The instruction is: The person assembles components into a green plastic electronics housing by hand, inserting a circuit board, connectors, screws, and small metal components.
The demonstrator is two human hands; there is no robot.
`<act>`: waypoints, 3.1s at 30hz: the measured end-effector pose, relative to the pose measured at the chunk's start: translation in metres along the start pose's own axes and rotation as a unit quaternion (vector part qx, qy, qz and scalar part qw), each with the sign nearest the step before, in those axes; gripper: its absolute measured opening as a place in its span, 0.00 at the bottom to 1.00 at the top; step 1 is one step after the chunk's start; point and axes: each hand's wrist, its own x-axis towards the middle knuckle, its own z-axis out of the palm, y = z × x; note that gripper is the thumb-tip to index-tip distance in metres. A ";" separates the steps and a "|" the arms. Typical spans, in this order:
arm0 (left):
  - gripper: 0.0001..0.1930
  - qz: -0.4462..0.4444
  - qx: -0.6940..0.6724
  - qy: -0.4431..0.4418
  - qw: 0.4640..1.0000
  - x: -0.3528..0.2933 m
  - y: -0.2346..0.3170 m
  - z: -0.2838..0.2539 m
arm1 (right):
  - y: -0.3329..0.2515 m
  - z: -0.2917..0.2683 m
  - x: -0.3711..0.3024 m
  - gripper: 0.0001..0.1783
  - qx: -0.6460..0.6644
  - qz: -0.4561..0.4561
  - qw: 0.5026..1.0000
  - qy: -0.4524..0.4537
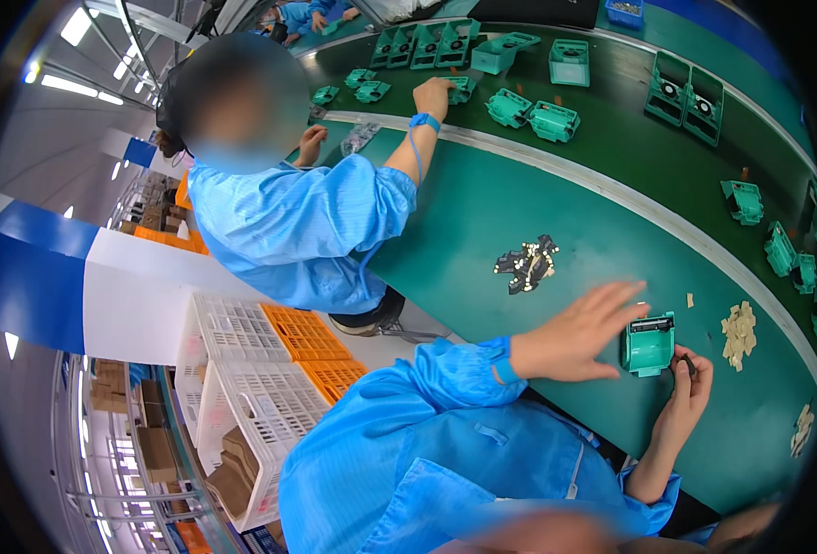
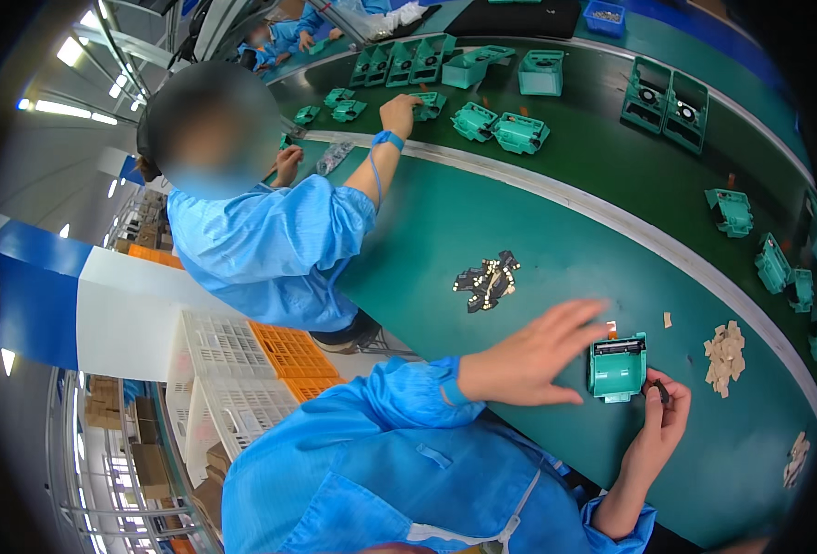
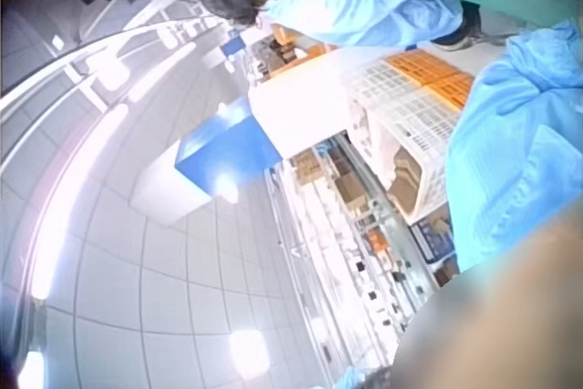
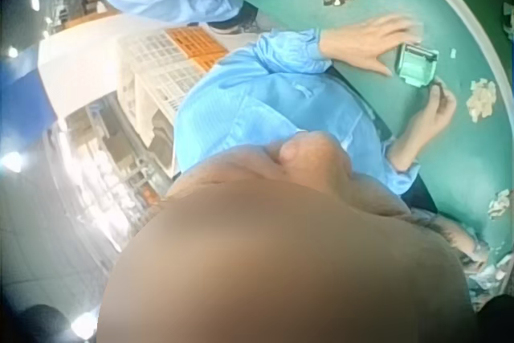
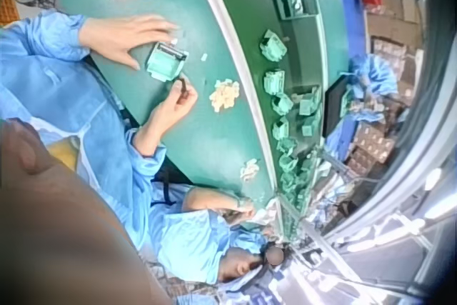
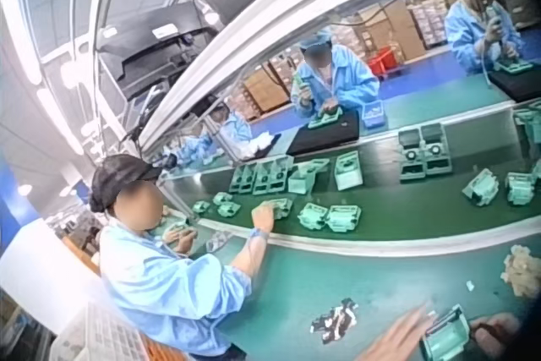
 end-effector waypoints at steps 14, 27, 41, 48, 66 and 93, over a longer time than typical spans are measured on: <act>0.44 -0.010 0.065 -0.026 0.998 -0.009 0.024 0.047 | -0.001 -0.013 -0.004 0.04 0.000 -0.013 1.000 0.005; 0.54 0.033 -0.006 -0.189 0.981 0.039 -0.001 0.009 | -0.010 -0.002 -0.001 0.06 0.029 0.026 0.999 0.006; 0.36 -0.175 -0.466 -0.047 0.866 0.005 -0.001 0.034 | -0.015 -0.008 0.001 0.08 0.068 0.039 0.997 0.004; 0.35 -0.330 -0.616 -0.180 0.692 0.006 0.014 0.040 | -0.016 -0.003 -0.001 0.22 0.135 0.035 0.985 -0.099; 0.43 -0.012 0.061 0.043 0.997 0.004 0.017 0.030 | -0.022 0.002 0.004 0.25 0.032 0.002 0.997 -0.074; 0.45 -0.093 -0.181 -0.014 0.979 0.004 -0.015 0.041 | -0.029 0.004 0.007 0.04 0.001 0.216 0.967 -0.138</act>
